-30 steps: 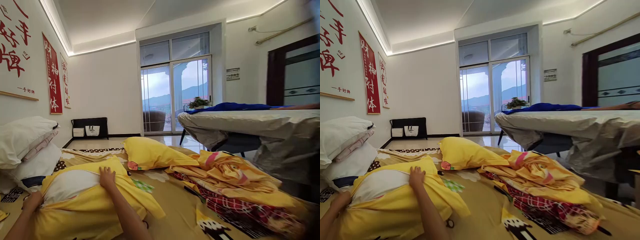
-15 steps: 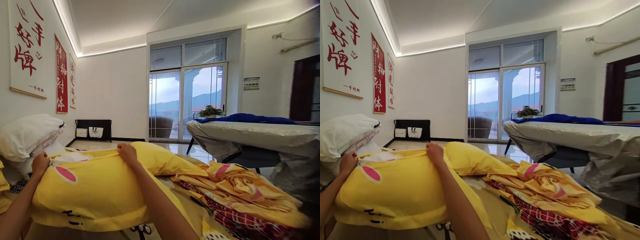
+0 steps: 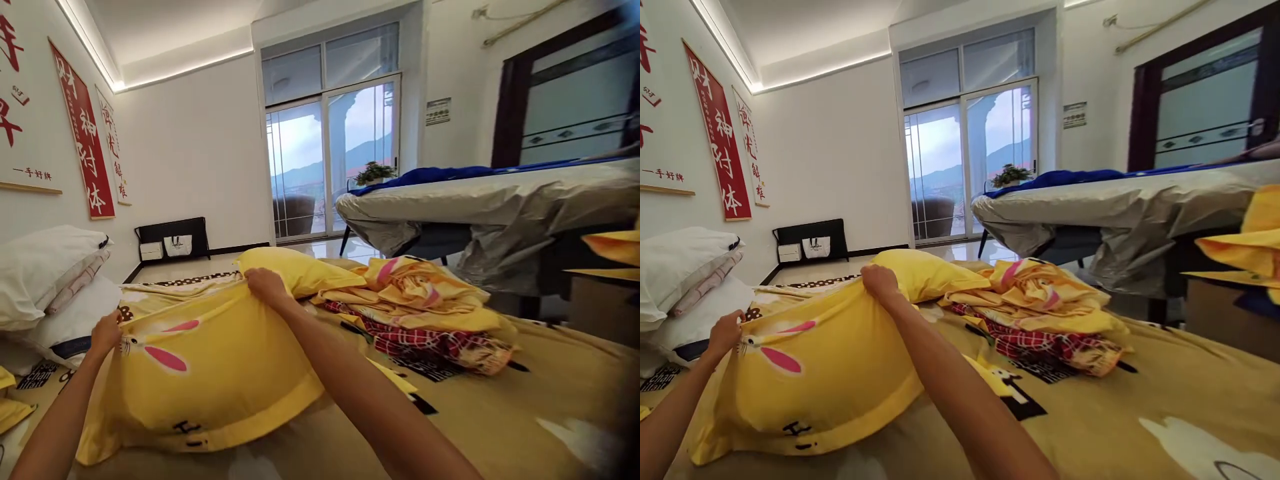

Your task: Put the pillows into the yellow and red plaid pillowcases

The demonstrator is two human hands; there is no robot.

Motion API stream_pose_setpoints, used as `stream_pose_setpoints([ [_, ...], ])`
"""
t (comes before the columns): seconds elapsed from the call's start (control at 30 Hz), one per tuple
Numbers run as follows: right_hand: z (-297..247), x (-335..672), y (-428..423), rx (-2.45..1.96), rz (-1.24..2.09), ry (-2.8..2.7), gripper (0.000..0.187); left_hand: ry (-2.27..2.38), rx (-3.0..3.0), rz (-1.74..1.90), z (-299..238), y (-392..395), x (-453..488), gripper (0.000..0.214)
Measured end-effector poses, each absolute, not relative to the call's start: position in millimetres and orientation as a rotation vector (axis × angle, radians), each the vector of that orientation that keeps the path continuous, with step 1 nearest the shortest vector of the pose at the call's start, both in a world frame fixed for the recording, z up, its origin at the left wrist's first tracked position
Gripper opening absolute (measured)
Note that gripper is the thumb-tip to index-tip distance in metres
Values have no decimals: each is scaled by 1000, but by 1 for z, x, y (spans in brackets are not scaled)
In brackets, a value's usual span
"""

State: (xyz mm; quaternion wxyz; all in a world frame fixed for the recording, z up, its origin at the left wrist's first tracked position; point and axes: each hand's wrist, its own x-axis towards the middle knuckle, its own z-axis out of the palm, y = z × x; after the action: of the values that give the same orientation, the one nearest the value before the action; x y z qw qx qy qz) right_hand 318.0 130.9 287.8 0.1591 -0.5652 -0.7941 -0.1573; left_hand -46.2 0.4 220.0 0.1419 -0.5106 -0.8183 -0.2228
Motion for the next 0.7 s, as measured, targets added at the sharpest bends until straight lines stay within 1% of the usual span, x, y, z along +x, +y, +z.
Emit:
stream_pose_setpoints([
  [0.1,300,324,122,-1568,-540,-2115,33,-2265,-1283,-804,213,-2,-52,34],
  [0.2,287,332,110,-1430,-593,-2167,29,-2189,-1260,-976,197,-7,-62,35],
  [0.3,268,342,106,-1329,-594,-2305,24,-2226,-1495,-916,183,-10,-63,31],
  [0.4,257,352,110,-1416,-635,-2164,28,-2144,-1352,-995,182,-6,-51,35],
  [0.47,250,355,110,-1445,-647,-2105,29,-2126,-1294,-958,190,-1,-43,37],
  [0.6,238,367,108,-1378,-653,-2308,19,-2240,-1551,-698,212,8,-39,29],
  [0.67,244,380,108,-1414,-690,-2269,20,-2235,-1576,-713,220,9,-38,28],
  [0.7,249,386,109,-1449,-716,-2193,22,-2218,-1570,-727,223,10,-37,31],
])
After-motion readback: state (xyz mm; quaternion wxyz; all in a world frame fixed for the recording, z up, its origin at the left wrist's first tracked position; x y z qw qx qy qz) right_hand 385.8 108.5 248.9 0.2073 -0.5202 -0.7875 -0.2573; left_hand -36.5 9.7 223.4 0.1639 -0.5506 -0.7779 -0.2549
